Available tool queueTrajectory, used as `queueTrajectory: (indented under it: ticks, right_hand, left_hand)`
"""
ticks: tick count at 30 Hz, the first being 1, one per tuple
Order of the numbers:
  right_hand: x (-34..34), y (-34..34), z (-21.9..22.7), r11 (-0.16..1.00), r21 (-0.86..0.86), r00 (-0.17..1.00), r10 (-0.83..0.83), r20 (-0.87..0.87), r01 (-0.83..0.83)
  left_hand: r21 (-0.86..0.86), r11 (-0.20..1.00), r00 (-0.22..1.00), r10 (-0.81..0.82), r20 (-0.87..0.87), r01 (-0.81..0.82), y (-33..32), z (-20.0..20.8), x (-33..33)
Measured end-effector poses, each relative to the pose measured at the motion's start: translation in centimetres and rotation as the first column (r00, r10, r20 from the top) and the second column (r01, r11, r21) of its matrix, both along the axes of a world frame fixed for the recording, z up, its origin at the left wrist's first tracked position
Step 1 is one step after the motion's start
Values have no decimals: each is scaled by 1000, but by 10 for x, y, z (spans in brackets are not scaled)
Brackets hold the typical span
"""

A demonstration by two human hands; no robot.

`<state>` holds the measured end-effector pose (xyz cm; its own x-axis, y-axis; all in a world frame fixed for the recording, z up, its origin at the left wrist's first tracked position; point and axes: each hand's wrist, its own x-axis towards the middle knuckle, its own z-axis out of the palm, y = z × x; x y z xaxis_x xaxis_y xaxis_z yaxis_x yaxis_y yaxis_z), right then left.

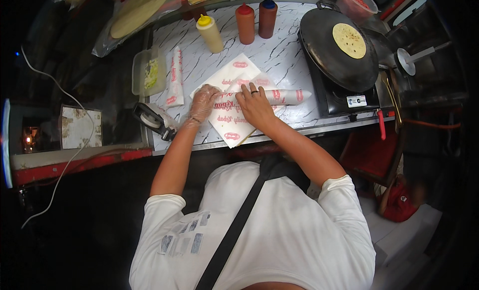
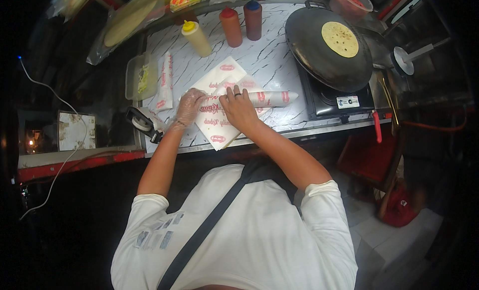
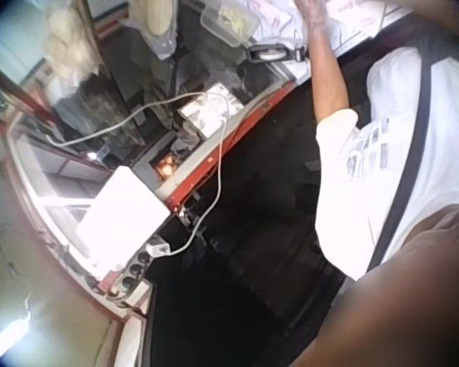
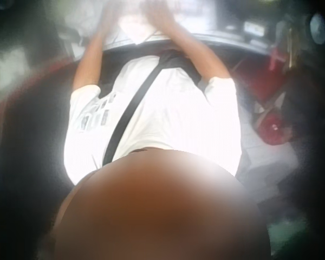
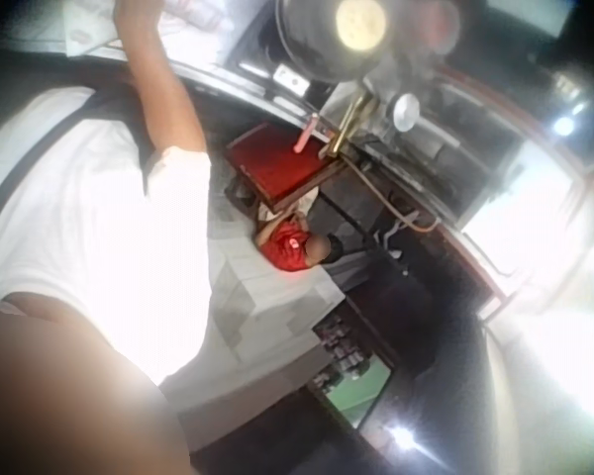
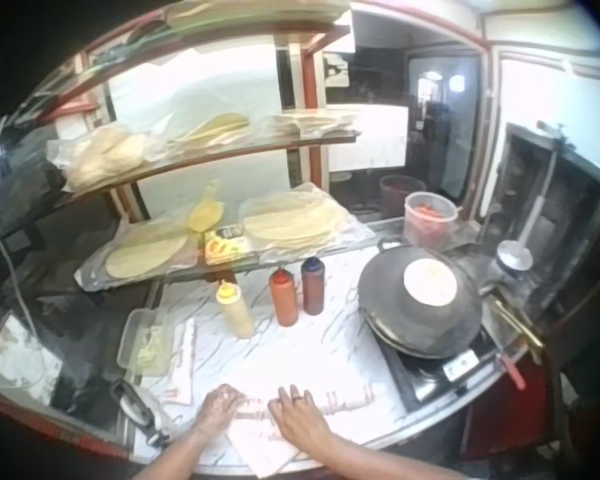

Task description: The person folds a branded paper wrapper, places a cooked flatbread onto it, adds shredded vegetables and red toppings, then applies sauces from squeeze bottles. The person folds the wrapper around the food, places it into a plastic bag, and hands the bag to another person.

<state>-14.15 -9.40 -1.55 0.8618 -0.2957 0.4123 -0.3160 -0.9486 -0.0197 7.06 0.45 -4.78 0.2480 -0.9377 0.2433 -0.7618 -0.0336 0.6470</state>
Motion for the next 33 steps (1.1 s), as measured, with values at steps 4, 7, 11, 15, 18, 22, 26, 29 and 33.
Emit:
queueTrajectory:
  ticks: [4, 7, 11, 15, 18, 22, 26, 29, 33]
  right_hand:
    - [4, -9, -2, 999, 45, 994, -21, -105, 26]
    - [5, -9, -2, 994, 86, 983, -45, -180, 62]
    - [4, -10, -1, 996, 66, 978, -52, -200, 67]
    - [-1, -12, 1, 999, 16, 981, 41, -187, -39]
    - [-6, -17, 3, 991, 109, 976, 99, -194, -79]
    - [-3, -33, 4, 978, 180, 977, 138, -162, -109]
    - [19, -53, -1, 991, 119, 990, 69, -124, -54]
    - [36, -60, -4, 993, 115, 998, 6, -59, 1]
    - [10, -54, -1, 977, 192, 986, -117, 123, 92]
  left_hand:
    - [29, 999, 1000, -19, 16, 18, -13, -5, 5]
    - [-51, 999, 999, 19, 41, -17, -6, -3, 2]
    - [-166, 983, 954, -31, 299, 83, 22, 2, -13]
    - [-58, 997, 953, -26, 301, 45, 41, 4, -26]
    - [-42, 999, 908, 6, 419, 13, 46, 5, -32]
    - [19, 995, 946, 89, 311, -100, 32, 8, -30]
    - [140, 942, 878, 222, 423, -306, 9, 11, -34]
    - [26, 982, 819, 142, 556, -188, -6, 16, -53]
    - [193, 967, 835, 32, 550, -164, -39, 29, -79]
